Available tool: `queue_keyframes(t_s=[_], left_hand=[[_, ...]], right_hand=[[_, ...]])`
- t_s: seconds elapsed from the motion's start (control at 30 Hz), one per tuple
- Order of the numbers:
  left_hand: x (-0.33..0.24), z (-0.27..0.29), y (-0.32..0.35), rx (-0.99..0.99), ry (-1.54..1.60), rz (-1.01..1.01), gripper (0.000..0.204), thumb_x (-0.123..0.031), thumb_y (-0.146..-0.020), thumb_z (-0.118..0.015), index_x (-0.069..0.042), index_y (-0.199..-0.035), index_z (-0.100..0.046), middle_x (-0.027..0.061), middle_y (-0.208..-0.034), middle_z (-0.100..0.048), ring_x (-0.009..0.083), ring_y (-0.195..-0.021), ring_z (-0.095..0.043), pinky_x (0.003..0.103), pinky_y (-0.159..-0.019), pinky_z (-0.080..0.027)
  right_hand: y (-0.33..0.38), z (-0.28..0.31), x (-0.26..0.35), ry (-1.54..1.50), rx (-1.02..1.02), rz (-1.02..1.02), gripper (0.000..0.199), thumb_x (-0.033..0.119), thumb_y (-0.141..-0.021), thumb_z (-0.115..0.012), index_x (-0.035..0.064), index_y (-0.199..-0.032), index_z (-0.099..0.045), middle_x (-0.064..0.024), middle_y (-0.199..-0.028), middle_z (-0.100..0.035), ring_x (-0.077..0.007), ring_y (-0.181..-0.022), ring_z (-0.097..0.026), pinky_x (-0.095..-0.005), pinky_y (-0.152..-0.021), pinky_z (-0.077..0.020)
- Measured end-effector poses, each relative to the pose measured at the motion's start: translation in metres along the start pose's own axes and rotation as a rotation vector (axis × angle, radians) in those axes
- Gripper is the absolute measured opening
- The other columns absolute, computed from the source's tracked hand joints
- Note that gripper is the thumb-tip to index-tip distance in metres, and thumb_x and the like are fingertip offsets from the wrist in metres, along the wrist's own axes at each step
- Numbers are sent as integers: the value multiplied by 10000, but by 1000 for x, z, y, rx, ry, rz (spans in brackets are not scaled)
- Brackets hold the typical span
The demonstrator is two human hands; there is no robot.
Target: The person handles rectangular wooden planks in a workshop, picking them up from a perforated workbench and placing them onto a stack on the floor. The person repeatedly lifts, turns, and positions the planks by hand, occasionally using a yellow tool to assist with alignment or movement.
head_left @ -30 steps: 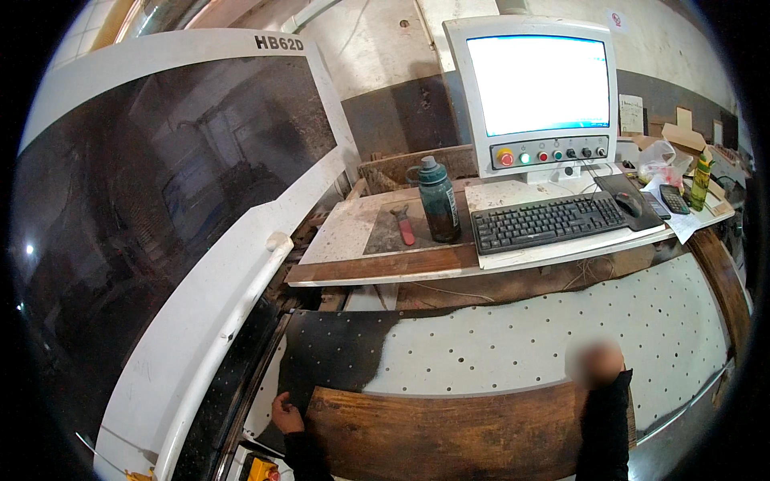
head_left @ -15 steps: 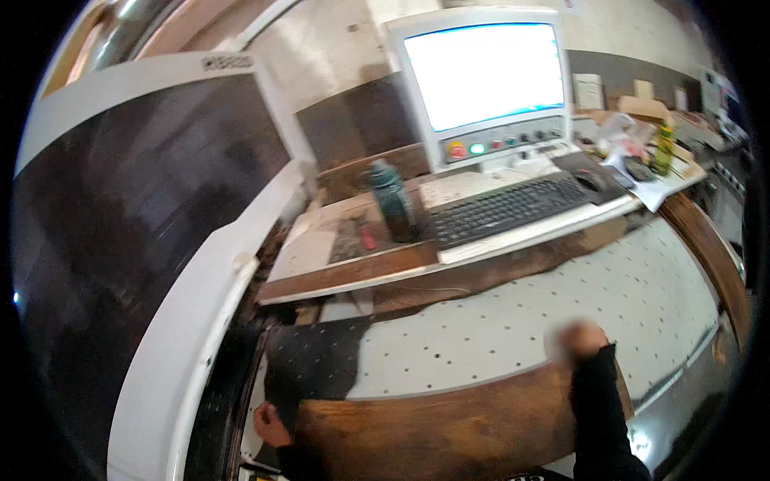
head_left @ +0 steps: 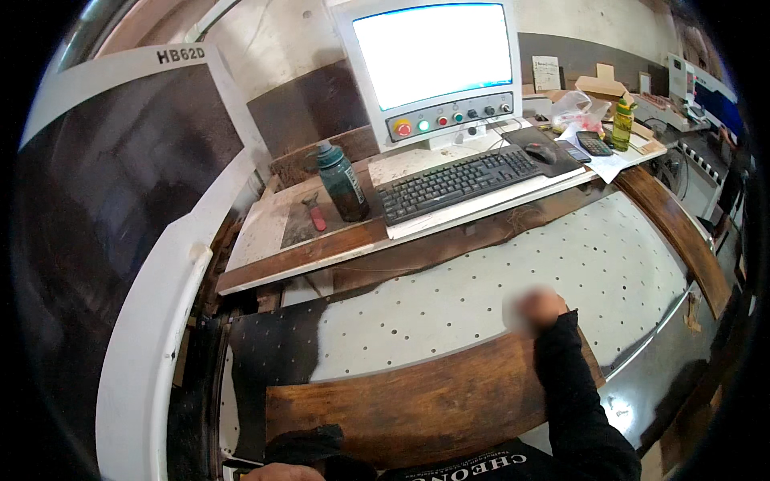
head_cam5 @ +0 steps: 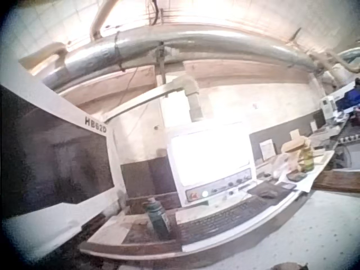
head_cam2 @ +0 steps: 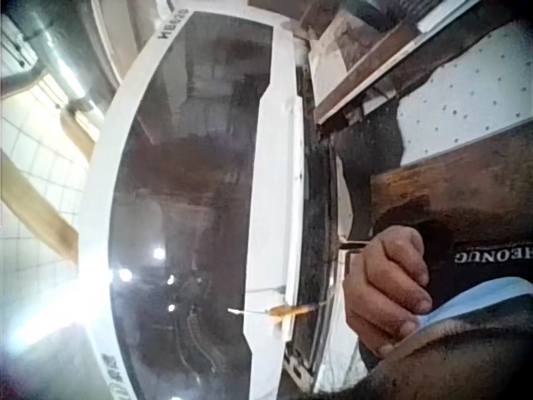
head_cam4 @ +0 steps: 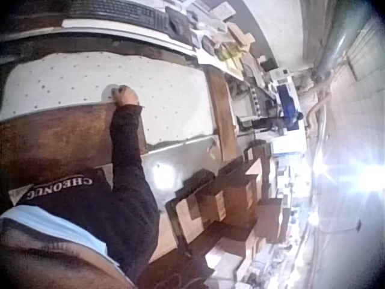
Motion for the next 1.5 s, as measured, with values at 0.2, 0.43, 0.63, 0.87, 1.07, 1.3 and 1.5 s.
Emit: queue_keyframes(t_s=[0.2, 0.43, 0.63, 0.87, 1.07, 1.3, 1.5], left_hand=[[9, -8, -1, -78, -57, 100, 75, -121, -837, -624, -49, -853, -632, 17, -829, -565, 141, -754, -535, 293, -700, -445], [10, -11, 2, -301, -192, 63, 159, -121, -840, -635, -94, -996, -641, -37, -1036, -558, 130, -895, -506, 279, -758, -432], [2, -9, 9, -256, -251, -49, 185, -128, -856, -613, -127, -1040, -636, -57, -1053, -558, 130, -911, -501, 276, -753, -429], [-3, -7, 11, -219, -212, 21, 176, -144, -861, -609, -138, -1035, -638, -64, -1060, -560, 129, -943, -497, 281, -773, -432], [-18, -1, 14, -236, -394, -150, 261, -141, -837, -637, -200, -1091, -634, -77, -1155, -549, 121, -1025, -477, 270, -815, -428], [-33, 7, 8, -124, -235, -68, 246, -127, -841, -633, -168, -1084, -631, -47, -1093, -571, 147, -1003, -497, 289, -826, -430], [-32, 115, 58, -625, -428, -73, 321, -313, -831, -585, -26, -955, -515, 124, -934, -455, 197, -883, -428, 321, -733, -394]], right_hand=[[24, 40, 29, -66, -50, -116, 376, 441, -806, -588, 77, -859, -670, -130, -796, -668, -294, -758, -639, -387, -721, -506], [36, 65, 47, -48, 17, -233, 366, 432, -800, -603, 82, -876, -678, -130, -807, -671, -289, -765, -644, -381, -724, -508], [33, 62, 41, -42, 46, -251, 388, 461, -803, -593, 87, -860, -677, -128, -795, -670, -288, -769, -644, -385, -723, -506], [35, 65, 44, -75, -23, -223, 378, 449, -781, -607, 74, -791, -658, -144, -750, -649, -320, -739, -622, -400, -695, -491], [32, 63, 40, -70, -14, -216, 379, 416, -788, -609, 48, -862, -663, -136, -819, -670, -308, -800, -636, -394, -731, -504], [28, 60, 49, -169, -80, -180, 292, 309, -789, -629, 26, -858, -637, -146, -804, -642, -301, -736, -621, -372, -686, -491], [29, 90, 43, -419, -640, 128, 201, 127, -794, -642, 16, -948, -575, -112, -884, -575, -244, -788, -548, -347, -758, -451]])
Point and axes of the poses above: each hand's wrist, its own y-axis away from the middle knuckle, its own z-axis out of the back of the hand, x = y × z, the point moved 8 cm from there along -y, towards the middle knuckle
